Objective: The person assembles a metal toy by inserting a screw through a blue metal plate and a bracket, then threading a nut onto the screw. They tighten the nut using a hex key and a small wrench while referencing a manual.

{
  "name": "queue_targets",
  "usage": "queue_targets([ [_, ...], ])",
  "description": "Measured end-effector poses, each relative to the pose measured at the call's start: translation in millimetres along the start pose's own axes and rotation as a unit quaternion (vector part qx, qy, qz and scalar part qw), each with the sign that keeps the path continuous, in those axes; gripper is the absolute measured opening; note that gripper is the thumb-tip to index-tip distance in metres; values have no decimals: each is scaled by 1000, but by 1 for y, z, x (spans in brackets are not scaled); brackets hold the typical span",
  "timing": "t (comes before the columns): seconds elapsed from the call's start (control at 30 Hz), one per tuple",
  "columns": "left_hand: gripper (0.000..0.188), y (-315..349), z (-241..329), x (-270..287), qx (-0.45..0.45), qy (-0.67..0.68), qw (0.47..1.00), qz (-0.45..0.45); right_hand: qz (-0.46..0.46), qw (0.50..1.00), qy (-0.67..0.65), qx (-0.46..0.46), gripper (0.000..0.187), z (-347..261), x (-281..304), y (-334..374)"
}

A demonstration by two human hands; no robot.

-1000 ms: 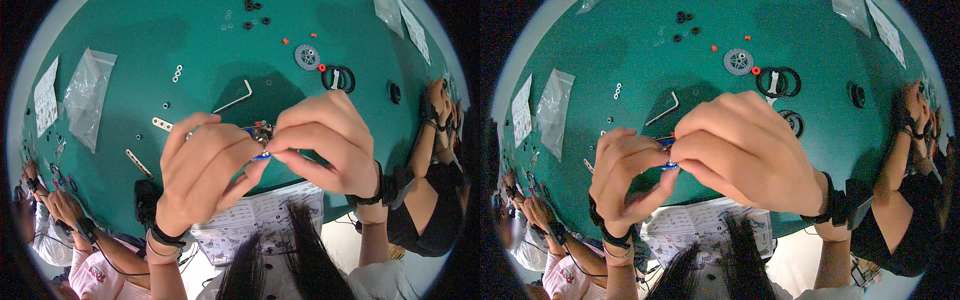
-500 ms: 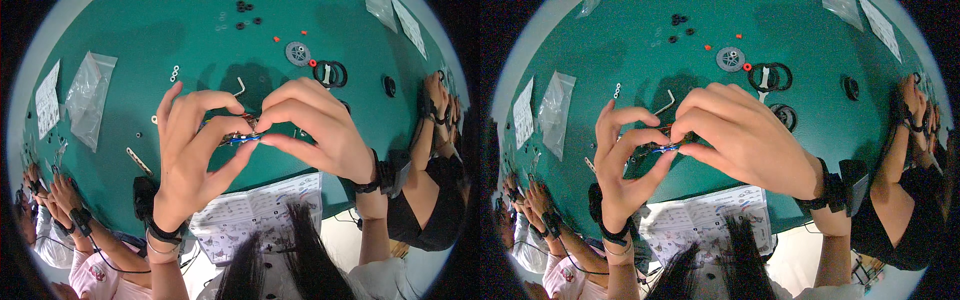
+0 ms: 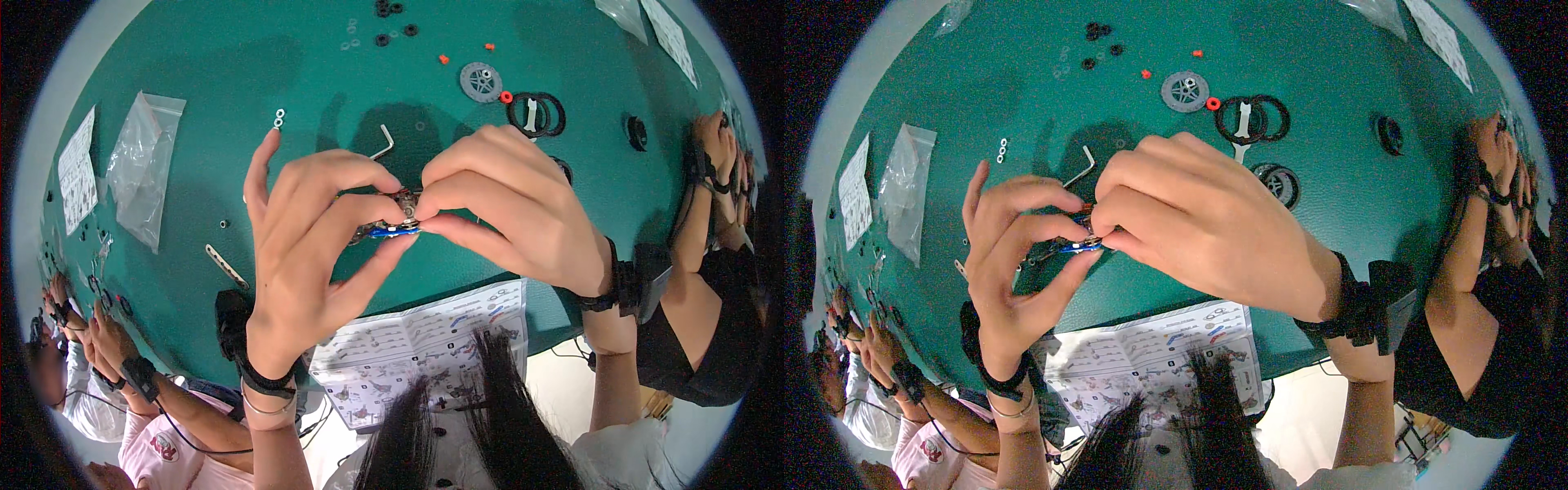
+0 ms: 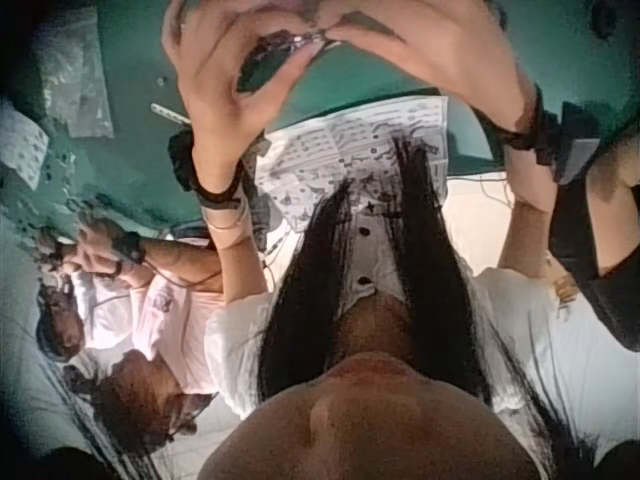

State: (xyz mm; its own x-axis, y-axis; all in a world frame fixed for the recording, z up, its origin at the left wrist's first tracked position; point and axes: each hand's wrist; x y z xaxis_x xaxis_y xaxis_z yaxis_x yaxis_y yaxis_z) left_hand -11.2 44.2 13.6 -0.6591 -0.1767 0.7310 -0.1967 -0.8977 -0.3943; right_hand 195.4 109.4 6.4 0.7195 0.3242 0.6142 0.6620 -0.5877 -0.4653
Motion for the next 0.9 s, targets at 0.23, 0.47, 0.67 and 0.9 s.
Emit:
queue_targets([
  [0.23, 25, 0, 1, -1, 6, 4, 1000, 8, 6, 1000, 11, 10, 26, 0, -3, 1],
  [0.47, 23, 2, -1, -2, -8, 0, 1000, 6, -1, 999, 30, 37, 27, 2, -4, 1],
  [0.67, 22, 0, 1, -3, -10, 6, 1000, 18, 5, 999, 38, 37, 28, -3, -2, 1],
  [0.9, 20, 3, 1, -2, 18, 0, 1000, 14, 6, 1000, 5, 5, 29, -2, -5, 1],
])
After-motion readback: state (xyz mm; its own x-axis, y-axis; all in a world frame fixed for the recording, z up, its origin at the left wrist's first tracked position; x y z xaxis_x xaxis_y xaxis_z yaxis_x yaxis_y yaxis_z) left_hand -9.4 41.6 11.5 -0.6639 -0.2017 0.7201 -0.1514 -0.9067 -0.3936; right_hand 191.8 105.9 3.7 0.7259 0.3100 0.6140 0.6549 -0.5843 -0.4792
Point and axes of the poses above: each hand's wrist, its own y-axis away from the middle knuckle, its own x-axis out of the back of the hand, z = x × y, and after that the axes turned 6 degrees about z, right-handed
